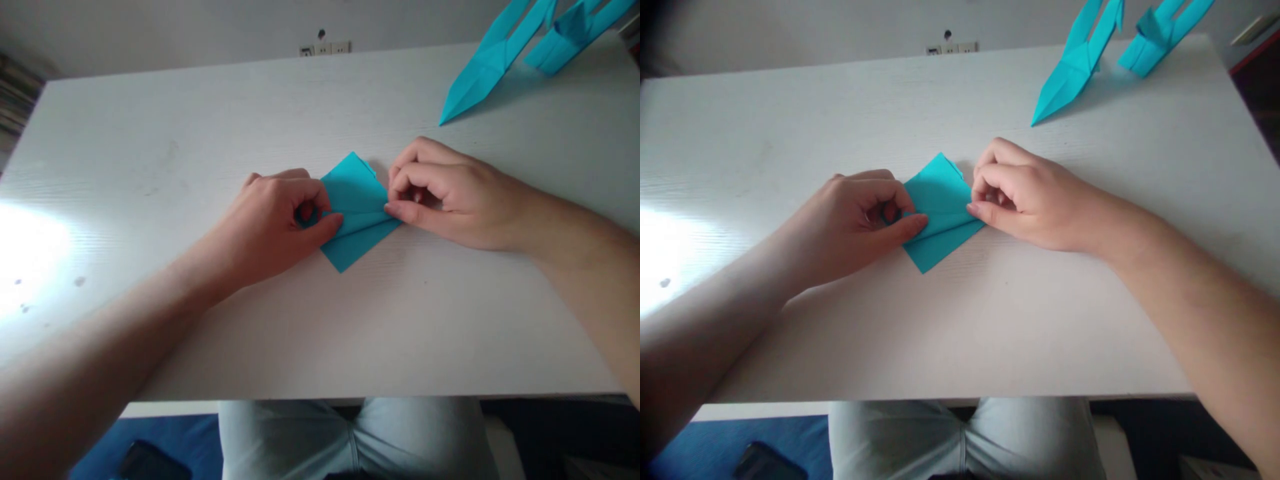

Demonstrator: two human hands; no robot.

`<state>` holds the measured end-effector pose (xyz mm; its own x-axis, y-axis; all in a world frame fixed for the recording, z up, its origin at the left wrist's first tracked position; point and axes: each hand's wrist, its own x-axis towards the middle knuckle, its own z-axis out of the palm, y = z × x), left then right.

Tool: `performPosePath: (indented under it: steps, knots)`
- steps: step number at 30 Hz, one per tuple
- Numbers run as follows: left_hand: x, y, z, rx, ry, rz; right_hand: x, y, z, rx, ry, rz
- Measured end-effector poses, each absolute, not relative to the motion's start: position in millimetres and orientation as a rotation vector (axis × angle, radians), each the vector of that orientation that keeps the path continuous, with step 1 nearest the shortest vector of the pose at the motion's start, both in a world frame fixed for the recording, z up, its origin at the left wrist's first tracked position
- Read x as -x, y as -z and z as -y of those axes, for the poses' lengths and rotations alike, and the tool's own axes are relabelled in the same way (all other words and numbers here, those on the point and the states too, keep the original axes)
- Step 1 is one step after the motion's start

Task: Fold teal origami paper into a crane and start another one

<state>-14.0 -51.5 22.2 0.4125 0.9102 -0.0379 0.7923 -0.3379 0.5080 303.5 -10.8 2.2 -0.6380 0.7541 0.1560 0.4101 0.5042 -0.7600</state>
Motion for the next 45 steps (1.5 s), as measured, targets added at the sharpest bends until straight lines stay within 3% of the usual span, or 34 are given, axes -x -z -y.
performPosePath:
  steps: [12, 45]
  knots:
    - [8.5, -16.9, 56.4, -2.248, -0.486, -1.459, -301.7, -7.3, 11.8, 0.986, -1.036, 2.265]
    - [7.0, -18.8, 61.3, -2.297, -0.456, -1.470, -301.5, -4.2, 12.4, 0.936, -0.901, 2.321]
